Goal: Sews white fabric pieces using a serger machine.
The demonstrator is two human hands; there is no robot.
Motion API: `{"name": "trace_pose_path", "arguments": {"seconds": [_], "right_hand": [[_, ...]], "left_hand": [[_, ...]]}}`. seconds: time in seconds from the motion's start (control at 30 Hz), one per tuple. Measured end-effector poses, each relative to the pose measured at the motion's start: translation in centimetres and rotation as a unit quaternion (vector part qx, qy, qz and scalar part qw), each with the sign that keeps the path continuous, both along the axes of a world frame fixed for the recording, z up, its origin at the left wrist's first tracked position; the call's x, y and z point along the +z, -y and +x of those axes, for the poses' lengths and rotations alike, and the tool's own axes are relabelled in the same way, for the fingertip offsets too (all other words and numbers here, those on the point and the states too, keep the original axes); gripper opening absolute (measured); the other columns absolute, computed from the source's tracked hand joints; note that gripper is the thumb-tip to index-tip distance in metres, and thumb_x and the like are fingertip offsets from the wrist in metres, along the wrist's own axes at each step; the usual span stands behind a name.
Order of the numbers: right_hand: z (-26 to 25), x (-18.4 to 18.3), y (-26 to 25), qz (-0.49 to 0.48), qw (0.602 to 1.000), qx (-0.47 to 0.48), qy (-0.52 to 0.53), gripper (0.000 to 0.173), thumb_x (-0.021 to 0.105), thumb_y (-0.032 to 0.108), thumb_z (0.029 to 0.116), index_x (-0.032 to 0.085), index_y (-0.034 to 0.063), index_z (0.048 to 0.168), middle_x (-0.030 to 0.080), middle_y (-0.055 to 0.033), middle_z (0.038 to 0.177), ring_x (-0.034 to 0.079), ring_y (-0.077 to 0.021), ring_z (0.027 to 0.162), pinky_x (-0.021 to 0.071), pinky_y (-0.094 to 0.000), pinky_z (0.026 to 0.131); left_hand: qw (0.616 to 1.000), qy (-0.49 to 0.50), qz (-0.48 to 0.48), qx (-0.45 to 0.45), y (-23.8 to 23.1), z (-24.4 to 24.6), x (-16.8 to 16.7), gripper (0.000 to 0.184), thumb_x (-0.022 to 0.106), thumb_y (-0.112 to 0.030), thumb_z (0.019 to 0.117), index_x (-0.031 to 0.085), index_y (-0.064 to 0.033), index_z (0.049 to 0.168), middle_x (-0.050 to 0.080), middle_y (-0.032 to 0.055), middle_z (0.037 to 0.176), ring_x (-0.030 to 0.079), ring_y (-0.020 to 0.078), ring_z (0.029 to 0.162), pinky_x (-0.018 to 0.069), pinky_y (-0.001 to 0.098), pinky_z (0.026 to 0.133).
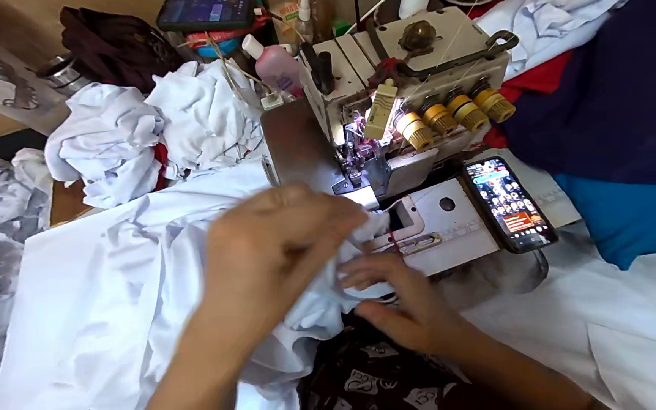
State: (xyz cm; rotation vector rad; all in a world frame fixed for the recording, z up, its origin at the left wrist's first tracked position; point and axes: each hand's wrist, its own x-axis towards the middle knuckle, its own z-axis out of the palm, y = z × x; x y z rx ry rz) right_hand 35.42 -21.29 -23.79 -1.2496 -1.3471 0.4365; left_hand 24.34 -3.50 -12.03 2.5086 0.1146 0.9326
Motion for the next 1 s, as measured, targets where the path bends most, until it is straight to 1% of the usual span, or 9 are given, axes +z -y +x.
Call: {"name": "trace_pose_path", "arguments": {"seconds": [0.07,0.17,0.27,0.37,0.47,0.6,0.73,0.87,1.0], "right_hand": [[-1.7,-1.1,-0.8,-0.072,0.993,0.092,-0.033,0.045,0.062,0.020,0.1016,0.053,-0.0057,0.138,0.064,-0.0179,0.131,0.068,-0.0121,0.110,0.0568,-0.0264,0.094],[-2.7,-2.6,-1.1,-0.135,0.981,0.133,-0.044,0.029,0.064,0.014,0.0977,0.065,-0.0036,0.120,0.070,-0.0150,0.111,0.068,-0.0137,0.101,0.0560,-0.0286,0.089],[-2.2,-3.3,-1.1,-0.146,0.974,0.143,-0.099,0.020,0.066,0.013,0.0959,0.068,-0.0043,0.104,0.069,-0.0103,0.095,0.065,-0.0057,0.088,0.0545,-0.0203,0.080],[-1.6,-3.4,-1.6,-0.173,0.962,0.134,-0.163,0.020,0.059,0.015,0.0999,0.069,-0.0032,0.101,0.069,-0.0018,0.090,0.063,0.0028,0.083,0.0532,-0.0164,0.079],[-1.5,-3.6,-2.6,-0.172,0.960,0.114,-0.187,0.025,0.052,0.017,0.1046,0.067,0.0017,0.093,0.063,0.0069,0.080,0.058,0.0075,0.075,0.0490,-0.0129,0.071],[-1.9,-2.8,-4.2,-0.158,0.961,0.101,-0.201,0.023,0.048,0.013,0.1060,0.068,0.0013,0.102,0.066,0.0065,0.086,0.062,0.0050,0.078,0.0539,-0.0155,0.073],[-2.2,-2.5,-5.5,-0.100,0.975,0.085,-0.179,0.020,0.052,0.010,0.1044,0.067,-0.0016,0.106,0.069,0.0033,0.093,0.064,0.0032,0.084,0.0552,-0.0167,0.079],[-2.0,-2.3,-5.8,-0.061,0.988,0.049,-0.131,0.025,0.055,0.015,0.1029,0.071,-0.0037,0.099,0.070,-0.0071,0.112,0.062,-0.0041,0.111,0.0506,-0.0223,0.098],[-2.0,-1.5,-5.8,-0.057,0.981,0.081,-0.169,0.021,0.050,0.011,0.1055,0.067,-0.0013,0.102,0.068,0.0041,0.091,0.063,0.0043,0.085,0.0538,-0.0154,0.079]], "left_hand": [[0.997,0.006,0.041,0.060,-3.2,-2.7,1.8,0.017,0.069,-0.024,0.0972,0.077,-0.0099,0.104,0.071,-0.0003,0.092,0.062,0.0028,0.084,0.0493,0.0239,0.077],[0.973,0.005,0.095,0.212,-9.8,-8.3,1.2,0.026,0.069,-0.031,0.0987,0.074,-0.0090,0.111,0.070,0.0084,0.097,0.064,0.0140,0.087,0.0497,0.0358,0.083],[0.934,-0.061,0.073,0.344,-13.0,-12.6,-1.0,0.042,0.063,-0.033,0.1021,0.067,0.0070,0.114,0.066,0.0318,0.103,0.063,0.0399,0.095,0.0462,0.0556,0.089],[0.910,-0.169,-0.027,0.377,-11.9,-15.1,-4.3,0.045,0.068,-0.013,0.0959,0.056,0.0131,0.130,0.049,0.0446,0.132,0.051,0.0641,0.118,0.0404,0.0770,0.094],[0.936,-0.140,-0.042,0.320,-8.7,-14.0,-6.8,0.044,0.068,-0.015,0.0954,0.058,0.0113,0.129,0.053,0.0364,0.135,0.051,0.0540,0.125,0.0418,0.0683,0.101],[0.971,-0.102,-0.017,0.215,-5.3,-9.1,-8.3,0.025,0.062,-0.021,0.0985,0.074,0.0003,0.106,0.072,0.0190,0.110,0.064,0.0377,0.113,0.0483,0.0558,0.098],[0.962,-0.180,0.003,0.205,-6.0,-5.9,-9.6,0.039,0.073,-0.032,0.0919,0.072,-0.0032,0.118,0.071,0.0190,0.116,0.063,0.0416,0.116,0.0468,0.0642,0.094],[0.969,-0.175,0.034,0.172,-6.5,-4.7,-9.7,0.039,0.078,-0.028,0.0869,0.072,-0.0083,0.119,0.066,0.0193,0.120,0.062,0.0418,0.114,0.0476,0.0630,0.089],[0.970,-0.187,0.055,0.143,-6.7,-4.3,-9.4,0.013,0.073,-0.021,0.0925,0.078,-0.0109,0.097,0.068,0.0178,0.119,0.060,0.0421,0.119,0.0460,0.0630,0.093]]}}
